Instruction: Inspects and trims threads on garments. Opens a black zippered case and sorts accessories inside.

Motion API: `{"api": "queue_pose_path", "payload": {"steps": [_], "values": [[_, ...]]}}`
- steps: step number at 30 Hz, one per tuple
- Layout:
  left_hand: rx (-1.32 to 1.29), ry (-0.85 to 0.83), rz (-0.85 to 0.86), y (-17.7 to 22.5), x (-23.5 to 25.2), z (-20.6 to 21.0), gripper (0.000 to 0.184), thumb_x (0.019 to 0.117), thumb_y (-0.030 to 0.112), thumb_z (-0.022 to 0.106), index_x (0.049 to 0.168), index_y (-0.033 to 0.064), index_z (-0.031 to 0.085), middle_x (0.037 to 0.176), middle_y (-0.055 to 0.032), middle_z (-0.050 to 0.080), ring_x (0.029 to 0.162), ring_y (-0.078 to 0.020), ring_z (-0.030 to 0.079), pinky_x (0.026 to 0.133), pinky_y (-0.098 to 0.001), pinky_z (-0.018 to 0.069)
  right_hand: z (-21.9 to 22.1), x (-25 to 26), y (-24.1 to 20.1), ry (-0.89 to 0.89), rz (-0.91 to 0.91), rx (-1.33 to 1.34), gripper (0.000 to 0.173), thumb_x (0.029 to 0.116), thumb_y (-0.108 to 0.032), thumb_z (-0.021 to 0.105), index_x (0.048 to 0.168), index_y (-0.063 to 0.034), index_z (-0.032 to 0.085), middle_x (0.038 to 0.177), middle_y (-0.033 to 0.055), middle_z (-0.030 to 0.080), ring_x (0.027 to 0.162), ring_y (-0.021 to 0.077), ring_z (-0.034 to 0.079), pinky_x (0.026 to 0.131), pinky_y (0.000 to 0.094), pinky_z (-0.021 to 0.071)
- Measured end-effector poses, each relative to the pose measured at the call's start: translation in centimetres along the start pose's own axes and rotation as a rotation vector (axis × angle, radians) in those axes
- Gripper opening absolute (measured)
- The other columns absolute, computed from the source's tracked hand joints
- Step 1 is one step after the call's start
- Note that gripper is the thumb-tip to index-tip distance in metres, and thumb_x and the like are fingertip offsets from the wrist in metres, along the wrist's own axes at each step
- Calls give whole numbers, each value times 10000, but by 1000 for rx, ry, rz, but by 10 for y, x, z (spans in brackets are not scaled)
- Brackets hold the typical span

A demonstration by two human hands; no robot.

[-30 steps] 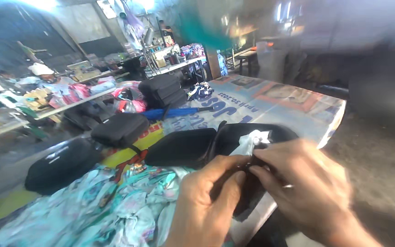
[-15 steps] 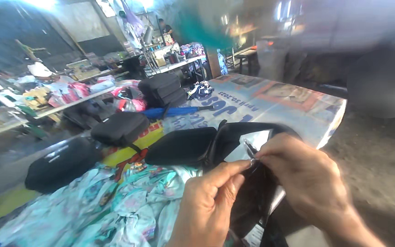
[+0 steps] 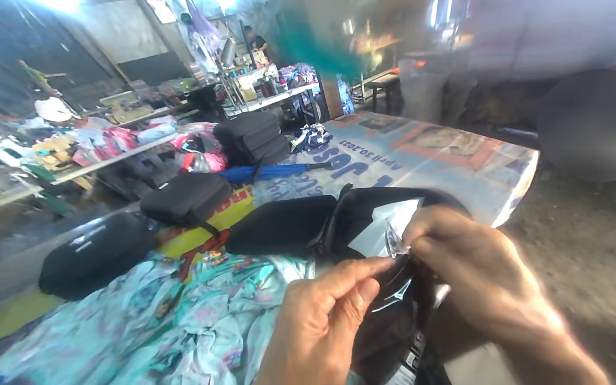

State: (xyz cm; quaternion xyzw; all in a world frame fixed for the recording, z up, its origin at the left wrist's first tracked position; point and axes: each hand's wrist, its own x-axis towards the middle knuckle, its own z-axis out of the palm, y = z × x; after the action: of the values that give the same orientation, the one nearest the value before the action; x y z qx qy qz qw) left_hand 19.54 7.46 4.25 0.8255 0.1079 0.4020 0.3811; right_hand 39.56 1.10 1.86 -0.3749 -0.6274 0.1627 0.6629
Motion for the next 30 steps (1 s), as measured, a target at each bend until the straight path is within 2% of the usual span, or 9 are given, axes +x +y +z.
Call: {"api": "queue_pose_path", "payload": {"steps": [2,5,9,15,20,23,26,28,30], "values": [[7,7,1,1,0,-1,253,1040,52,518,1168,-40,715,1094,-32,750,992,5,680,881,-153,557,-2,0,0,-27,-31,-25,188,1056,-188,541,992,-60,663,896,-56,664,819,-40,617,730,115,524],[46,-1,14,4,-1,-2,225,1009,20,545,1137,-41,720,1069,-36,755,975,11,686,871,-149,565,-3,0,-5,-83,-74,-188,419,1035,-427,579,1002,-16,658,876,-10,648,796,-32,591,716,137,494],[104,1,40,4,-3,-1,237,1044,117,558,1107,-33,730,1019,-19,754,931,57,664,831,-104,540,-2,2,-8,-109,-135,-235,239,1048,-230,587,935,-34,665,863,3,638,815,2,595,756,152,488],[137,-15,69,0,-6,-1,292,1076,173,510,1113,-22,724,1024,-21,750,948,58,659,844,-103,527,-2,-2,3,-83,-141,-60,227,1063,-225,557,925,-61,632,855,-44,606,825,-40,576,730,105,477],[71,-10,3,-4,-10,-10,269,1076,153,500,1120,17,728,1044,20,752,976,30,678,878,-146,559,-32,6,5,85,-49,37,144,1032,-258,595,930,-175,654,751,-86,588,610,-10,551,550,131,491],[25,18,-15,-8,-11,-8,263,1074,136,493,1111,26,729,1061,38,743,986,35,665,886,-141,547,-36,9,4,70,-44,83,206,1040,-322,588,930,-166,666,775,-67,623,639,18,598,582,157,534],[9,105,-18,-10,-10,-8,256,1062,105,504,1115,20,740,1063,23,752,983,-8,688,889,-178,571,-33,4,1,130,-3,31,377,1047,-506,490,1060,-185,688,866,-62,674,716,47,627,641,190,541],[33,166,-16,-11,-11,-9,259,1060,92,499,1122,12,737,1071,8,753,995,-35,697,903,-201,577,-26,-5,-1,192,-67,-172,325,1020,-523,554,1092,-216,632,866,-119,625,719,-15,586,637,155,507],[57,224,-4,-13,-12,-9,268,1055,76,488,1129,3,735,1077,-4,754,1001,-47,700,908,-212,579,-14,-18,-1,224,-112,-400,380,956,-515,672,1037,-146,627,848,-93,612,727,-64,547,637,109,460]]}}
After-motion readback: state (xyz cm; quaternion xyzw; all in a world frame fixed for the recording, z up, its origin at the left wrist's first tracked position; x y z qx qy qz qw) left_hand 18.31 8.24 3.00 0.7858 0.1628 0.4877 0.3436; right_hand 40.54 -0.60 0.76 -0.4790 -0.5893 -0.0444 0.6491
